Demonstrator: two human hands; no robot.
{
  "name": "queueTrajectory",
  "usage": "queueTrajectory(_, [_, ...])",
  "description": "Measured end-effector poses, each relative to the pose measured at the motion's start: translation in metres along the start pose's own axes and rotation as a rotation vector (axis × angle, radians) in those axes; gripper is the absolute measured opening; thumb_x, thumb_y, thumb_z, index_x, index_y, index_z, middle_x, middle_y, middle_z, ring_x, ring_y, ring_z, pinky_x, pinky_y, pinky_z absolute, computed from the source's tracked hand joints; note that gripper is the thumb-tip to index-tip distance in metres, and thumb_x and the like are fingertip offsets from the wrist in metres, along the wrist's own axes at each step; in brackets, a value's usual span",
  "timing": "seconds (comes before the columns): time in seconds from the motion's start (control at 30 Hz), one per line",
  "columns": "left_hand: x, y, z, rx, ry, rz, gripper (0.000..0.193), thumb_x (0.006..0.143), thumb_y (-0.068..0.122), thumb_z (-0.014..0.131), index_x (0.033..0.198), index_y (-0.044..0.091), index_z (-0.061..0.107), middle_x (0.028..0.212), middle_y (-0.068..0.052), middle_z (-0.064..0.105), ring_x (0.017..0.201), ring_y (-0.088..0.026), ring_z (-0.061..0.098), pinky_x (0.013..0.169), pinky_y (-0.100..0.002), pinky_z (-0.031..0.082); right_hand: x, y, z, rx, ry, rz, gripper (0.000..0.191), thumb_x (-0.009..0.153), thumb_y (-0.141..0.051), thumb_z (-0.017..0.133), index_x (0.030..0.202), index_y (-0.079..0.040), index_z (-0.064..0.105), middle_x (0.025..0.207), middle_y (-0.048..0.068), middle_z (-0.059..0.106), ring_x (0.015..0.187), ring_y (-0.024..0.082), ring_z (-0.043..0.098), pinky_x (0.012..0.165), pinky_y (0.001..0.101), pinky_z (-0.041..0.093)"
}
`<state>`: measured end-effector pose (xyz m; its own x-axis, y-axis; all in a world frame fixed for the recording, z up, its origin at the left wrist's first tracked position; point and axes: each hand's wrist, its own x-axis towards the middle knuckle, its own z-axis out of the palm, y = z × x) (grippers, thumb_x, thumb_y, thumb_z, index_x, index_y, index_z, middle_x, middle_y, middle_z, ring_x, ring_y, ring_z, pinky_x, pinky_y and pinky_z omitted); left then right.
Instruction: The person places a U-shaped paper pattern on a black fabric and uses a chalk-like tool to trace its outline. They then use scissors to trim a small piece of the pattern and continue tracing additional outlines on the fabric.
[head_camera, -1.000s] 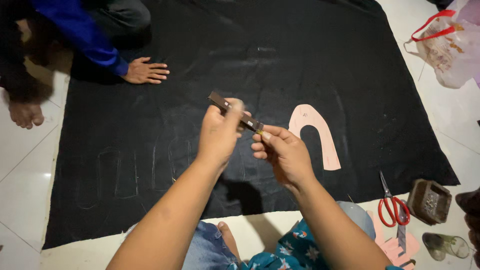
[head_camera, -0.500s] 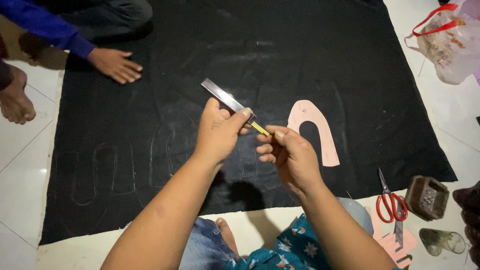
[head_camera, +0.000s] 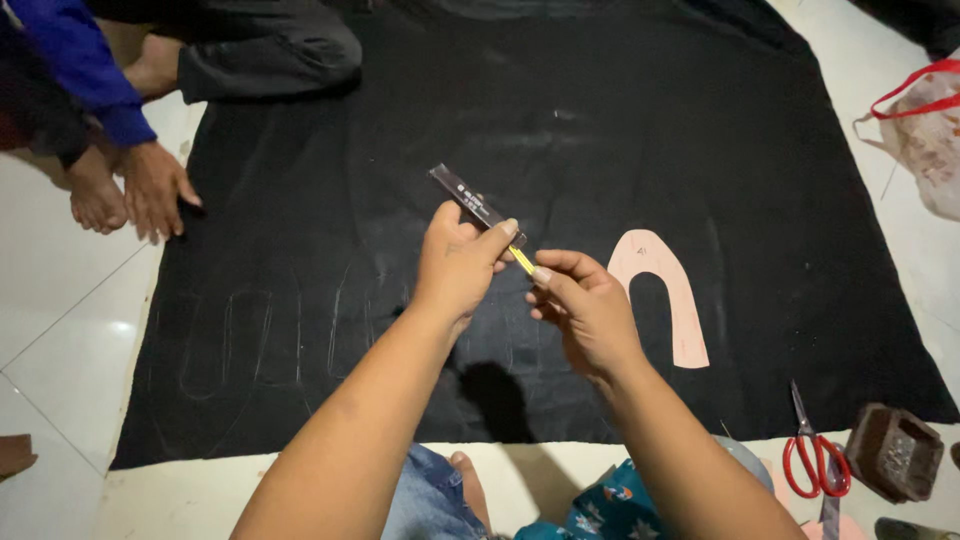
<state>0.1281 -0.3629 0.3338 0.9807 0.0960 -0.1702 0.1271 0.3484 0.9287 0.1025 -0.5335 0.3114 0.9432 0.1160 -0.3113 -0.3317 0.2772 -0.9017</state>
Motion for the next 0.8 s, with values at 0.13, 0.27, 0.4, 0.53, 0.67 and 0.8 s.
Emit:
queueTrajectory(0.13, [0.0, 0.0, -0.005, 0.052, 0.003, 0.054, 0.04, 0.089, 0.007, 0.07, 0.124, 0.0, 0.052, 0.084, -0.008, 0.069, 0.068, -0.01, 0.062, 0.058, -0.025, 0.05, 0.004, 0.007, 0.001, 0.006, -0.012, 0.027, 0.02, 0.094, -0.012, 0.069, 0.111, -0.001, 0.068, 0.091, 0.007, 0.072, 0.077, 0.014, 0.068, 0.069, 0.0286, 0.056])
queueTrajectory(0.27, [0.002, -0.003, -0.014, 0.119, 0.029, 0.106, 0.04, 0.089, 0.006, 0.071, 0.125, -0.001, 0.054, 0.083, -0.006, 0.071, 0.069, -0.008, 0.064, 0.059, -0.024, 0.051, 0.006, 0.013, 0.003, 0.028, -0.059, 0.04, 0.021, 0.093, -0.012, 0.069, 0.11, 0.0, 0.068, 0.092, 0.008, 0.073, 0.076, 0.015, 0.068, 0.067, 0.0288, 0.055])
queueTrajectory(0.4, [0.01, -0.016, -0.026, 0.165, 0.002, 0.16, 0.027, 0.094, 0.006, 0.071, 0.112, -0.003, 0.054, 0.08, -0.008, 0.07, 0.066, -0.011, 0.064, 0.057, -0.026, 0.05, 0.008, 0.021, -0.002, -0.076, -0.08, 0.082, 0.024, 0.092, -0.015, 0.07, 0.112, -0.002, 0.067, 0.093, 0.007, 0.072, 0.077, 0.014, 0.068, 0.068, 0.0278, 0.056])
queueTrajectory(0.53, [0.008, -0.029, -0.035, 0.132, 0.0, 0.168, 0.025, 0.092, 0.004, 0.072, 0.109, 0.001, 0.054, 0.081, -0.007, 0.069, 0.068, -0.01, 0.064, 0.059, -0.025, 0.051, 0.013, 0.029, -0.006, -0.192, -0.135, 0.007, 0.025, 0.093, -0.012, 0.073, 0.114, 0.001, 0.068, 0.094, 0.008, 0.071, 0.079, 0.015, 0.068, 0.072, 0.0287, 0.056])
queueTrajectory(0.67, [0.008, -0.028, -0.032, 0.149, -0.005, 0.139, 0.024, 0.092, 0.004, 0.07, 0.11, 0.001, 0.054, 0.081, -0.007, 0.069, 0.069, -0.01, 0.065, 0.059, -0.025, 0.052, 0.016, 0.032, -0.01, -0.126, -0.12, 0.067, 0.024, 0.091, -0.013, 0.072, 0.111, 0.0, 0.069, 0.091, 0.008, 0.073, 0.075, 0.015, 0.069, 0.068, 0.0299, 0.056])
queueTrajectory(0.8, [0.024, -0.016, -0.026, 0.196, -0.002, 0.198, 0.028, 0.092, 0.004, 0.07, 0.114, 0.0, 0.055, 0.083, -0.007, 0.068, 0.071, -0.011, 0.067, 0.062, -0.026, 0.054, 0.027, 0.032, -0.008, -0.125, -0.092, 0.08, 0.024, 0.09, -0.014, 0.071, 0.11, 0.0, 0.069, 0.09, 0.008, 0.073, 0.075, 0.015, 0.069, 0.069, 0.0301, 0.057])
